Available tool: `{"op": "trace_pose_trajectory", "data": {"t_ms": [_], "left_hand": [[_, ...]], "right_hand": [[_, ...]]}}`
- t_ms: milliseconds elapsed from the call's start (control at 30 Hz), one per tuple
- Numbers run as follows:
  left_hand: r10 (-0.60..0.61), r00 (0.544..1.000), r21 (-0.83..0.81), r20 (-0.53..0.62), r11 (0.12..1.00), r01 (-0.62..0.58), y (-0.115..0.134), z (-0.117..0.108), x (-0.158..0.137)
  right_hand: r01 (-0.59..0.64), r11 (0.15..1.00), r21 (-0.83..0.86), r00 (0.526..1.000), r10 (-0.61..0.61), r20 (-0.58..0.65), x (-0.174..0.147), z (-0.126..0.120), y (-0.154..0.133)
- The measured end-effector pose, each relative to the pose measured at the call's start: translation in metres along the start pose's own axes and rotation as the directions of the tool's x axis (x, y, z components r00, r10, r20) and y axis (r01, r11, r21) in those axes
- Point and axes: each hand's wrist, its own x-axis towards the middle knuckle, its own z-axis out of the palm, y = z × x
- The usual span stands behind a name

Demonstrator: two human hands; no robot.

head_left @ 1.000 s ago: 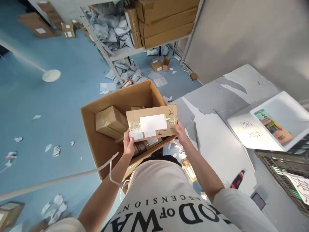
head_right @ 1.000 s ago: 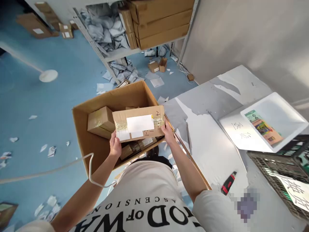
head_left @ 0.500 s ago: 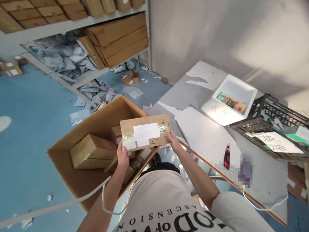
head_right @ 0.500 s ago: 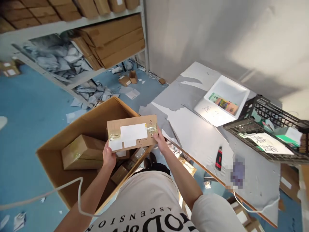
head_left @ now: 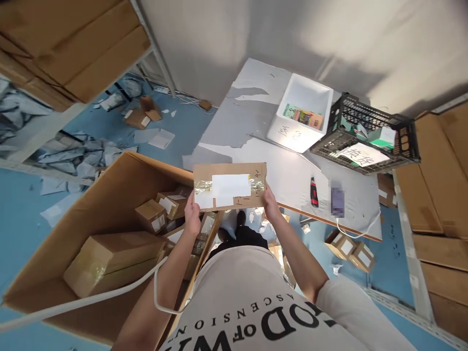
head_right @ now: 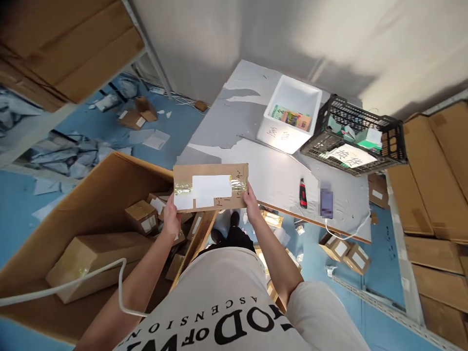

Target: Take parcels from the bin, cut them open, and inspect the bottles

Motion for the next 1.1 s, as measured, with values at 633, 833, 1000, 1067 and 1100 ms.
{"op": "trace_pose_trajectory", "data": {"t_ms": [633, 833, 1000, 1067, 1100], "left_hand": [[-0.162, 0.913, 0.293, 0.374, 0.955, 0.049, -0.045, 0.185, 0.076], [-0.208, 0.859, 0.392, 0.467, 0.92, 0.009, -0.068, 0.213, 0.094], [-0.206, 0.841, 0.385, 0.501, 0.923, -0.003, -0.078, 0.224, 0.113], [-0.211, 0.814, 0.375, 0.541, 0.927, -0.009, -0.081, 0.229, 0.119], [-0.216, 0.801, 0.37, 0.558, 0.929, -0.007, -0.082, 0.231, 0.121]], "right_hand": [[0.11, 0.928, 0.357, 0.929, 0.032, -0.37, 0.011, -0.163, 0.042], [0.038, 0.947, 0.32, 0.922, 0.09, -0.377, 0.02, -0.185, 0.054], [0.077, 0.952, 0.297, 0.918, 0.048, -0.393, 0.024, -0.19, 0.041], [0.092, 0.954, 0.285, 0.914, 0.032, -0.403, 0.025, -0.193, 0.038], [0.092, 0.955, 0.281, 0.912, 0.032, -0.408, 0.026, -0.195, 0.038]]}}
